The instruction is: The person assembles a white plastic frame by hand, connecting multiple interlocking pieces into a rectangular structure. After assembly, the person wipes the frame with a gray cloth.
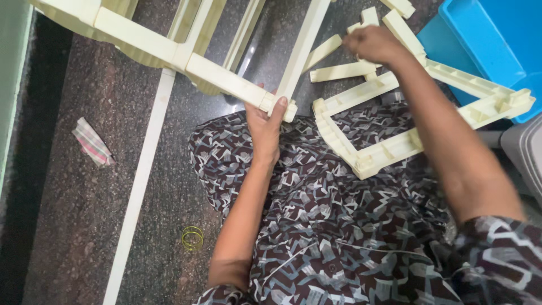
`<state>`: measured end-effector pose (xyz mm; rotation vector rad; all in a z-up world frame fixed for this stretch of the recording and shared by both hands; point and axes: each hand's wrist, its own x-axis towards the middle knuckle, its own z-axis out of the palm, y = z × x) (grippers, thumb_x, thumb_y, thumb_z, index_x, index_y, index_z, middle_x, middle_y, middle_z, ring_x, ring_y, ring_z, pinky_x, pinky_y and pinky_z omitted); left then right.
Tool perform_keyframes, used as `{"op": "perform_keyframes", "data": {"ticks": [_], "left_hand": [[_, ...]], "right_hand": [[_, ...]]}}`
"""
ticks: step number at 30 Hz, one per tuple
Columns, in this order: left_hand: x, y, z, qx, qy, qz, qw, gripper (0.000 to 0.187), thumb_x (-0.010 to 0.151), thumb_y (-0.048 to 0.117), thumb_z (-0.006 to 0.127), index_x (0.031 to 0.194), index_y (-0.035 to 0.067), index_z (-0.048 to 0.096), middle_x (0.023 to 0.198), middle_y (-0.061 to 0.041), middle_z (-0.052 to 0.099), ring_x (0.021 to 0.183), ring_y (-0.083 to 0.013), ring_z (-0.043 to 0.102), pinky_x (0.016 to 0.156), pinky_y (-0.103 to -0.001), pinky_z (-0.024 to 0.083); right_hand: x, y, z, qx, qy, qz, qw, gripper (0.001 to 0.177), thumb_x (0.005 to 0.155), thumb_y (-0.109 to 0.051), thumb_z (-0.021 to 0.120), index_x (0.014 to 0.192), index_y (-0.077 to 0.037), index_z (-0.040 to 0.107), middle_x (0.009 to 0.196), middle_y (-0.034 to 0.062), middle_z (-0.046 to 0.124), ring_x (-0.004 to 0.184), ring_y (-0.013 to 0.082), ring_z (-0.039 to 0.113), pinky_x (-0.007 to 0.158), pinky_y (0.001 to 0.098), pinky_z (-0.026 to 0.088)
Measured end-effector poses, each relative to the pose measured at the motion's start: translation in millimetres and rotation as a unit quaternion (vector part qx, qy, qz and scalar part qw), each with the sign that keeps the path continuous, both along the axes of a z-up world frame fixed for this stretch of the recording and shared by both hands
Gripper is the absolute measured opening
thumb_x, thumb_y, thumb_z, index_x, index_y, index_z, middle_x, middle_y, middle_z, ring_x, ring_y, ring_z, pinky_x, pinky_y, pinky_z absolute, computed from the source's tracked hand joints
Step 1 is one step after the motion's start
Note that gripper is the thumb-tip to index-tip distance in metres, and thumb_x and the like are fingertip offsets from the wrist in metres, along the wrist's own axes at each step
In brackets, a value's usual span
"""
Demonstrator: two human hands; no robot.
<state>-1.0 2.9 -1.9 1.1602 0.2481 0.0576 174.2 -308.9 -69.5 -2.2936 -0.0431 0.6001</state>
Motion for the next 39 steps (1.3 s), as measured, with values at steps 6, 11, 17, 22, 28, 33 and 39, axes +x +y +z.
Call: {"op": "perform_keyframes", "data": {"ticks": [6, 11, 17, 22, 28, 33, 39], "left_hand": [[-3.8, 16.9, 0.2, 0.005, 0.019, -0.024, 1.000, 0.082, 0.089, 0.011, 0.077, 0.154, -0.006, 0.029, 0.134, -0.023, 0.060, 0.119, -0.0242, 0.064, 0.103, -0.036, 0.053], [-7.9, 26.6, 7.4, -0.005, 0.027, -0.040, 0.999, 0.086, 0.086, 0.011, 0.080, 0.154, -0.004, 0.030, 0.129, -0.024, 0.063, 0.114, -0.0249, 0.065, 0.100, -0.036, 0.054], [-8.3, 19.9, 7.5, -0.007, 0.040, -0.036, 0.999, 0.085, 0.088, 0.013, 0.077, 0.156, -0.002, 0.027, 0.132, -0.021, 0.063, 0.118, -0.0239, 0.064, 0.102, -0.036, 0.053], [-11.8, 20.6, 5.5, -0.017, 0.010, -0.033, 0.999, 0.084, 0.091, 0.011, 0.075, 0.157, -0.002, 0.025, 0.134, -0.021, 0.062, 0.123, -0.0248, 0.061, 0.108, -0.036, 0.049], [-13.9, 21.9, 6.6, -0.007, 0.035, -0.038, 0.999, 0.082, 0.091, 0.014, 0.074, 0.156, -0.002, 0.028, 0.135, -0.020, 0.061, 0.124, -0.0243, 0.061, 0.109, -0.038, 0.049], [-19.7, 28.1, 19.0, 0.006, -0.002, 0.013, 1.000, 0.069, 0.093, 0.016, 0.072, 0.147, -0.003, 0.033, 0.132, -0.018, 0.060, 0.121, -0.0236, 0.059, 0.107, -0.037, 0.049], [-22.0, 49.3, 61.6, 0.425, -0.156, 0.179, 0.874, 0.048, 0.099, 0.017, 0.068, 0.137, -0.002, 0.046, 0.126, -0.019, 0.058, 0.119, -0.0300, 0.055, 0.106, -0.044, 0.044]], "right_hand": [[-0.3, 8.9, -112.7, -0.429, -0.165, 0.233, 0.857, 0.027, 0.098, -0.016, 0.054, 0.110, -0.005, 0.077, 0.114, 0.0195, 0.075, 0.101, 0.0341, 0.075, 0.080, 0.0459, 0.060], [-0.5, 21.0, -155.5, -0.436, -0.239, 0.245, 0.832, 0.028, 0.094, -0.017, 0.053, 0.113, -0.007, 0.072, 0.113, 0.0148, 0.073, 0.103, 0.0320, 0.072, 0.080, 0.0449, 0.058], [21.2, -39.4, -97.7, -0.450, -0.091, 0.150, 0.875, 0.041, 0.086, -0.032, 0.072, 0.118, -0.007, 0.070, 0.106, 0.0163, 0.075, 0.099, 0.0338, 0.073, 0.079, 0.0497, 0.057], [27.2, -132.5, 14.8, -0.488, -0.112, 0.032, 0.865, 0.066, 0.088, -0.064, 0.076, 0.109, -0.001, 0.076, 0.103, 0.0229, 0.077, 0.090, 0.0415, 0.073, 0.072, 0.0512, 0.058], [-2.4, -154.6, 94.8, -0.373, -0.311, 0.014, 0.874, 0.057, 0.094, -0.054, 0.081, 0.115, -0.001, 0.074, 0.095, 0.0230, 0.074, 0.083, 0.0398, 0.071, 0.076, 0.0489, 0.055], [-5.5, -129.8, 119.4, -0.148, -0.412, 0.004, 0.899, 0.038, 0.102, -0.030, 0.075, 0.114, 0.005, 0.067, 0.104, 0.0196, 0.072, 0.092, 0.0285, 0.070, 0.077, 0.0391, 0.056], [24.1, -111.2, 141.0, -0.132, -0.354, -0.023, 0.926, 0.025, 0.110, -0.020, 0.065, 0.112, 0.005, 0.066, 0.097, 0.0169, 0.070, 0.084, 0.0234, 0.067, 0.073, 0.0376, 0.054]]}}
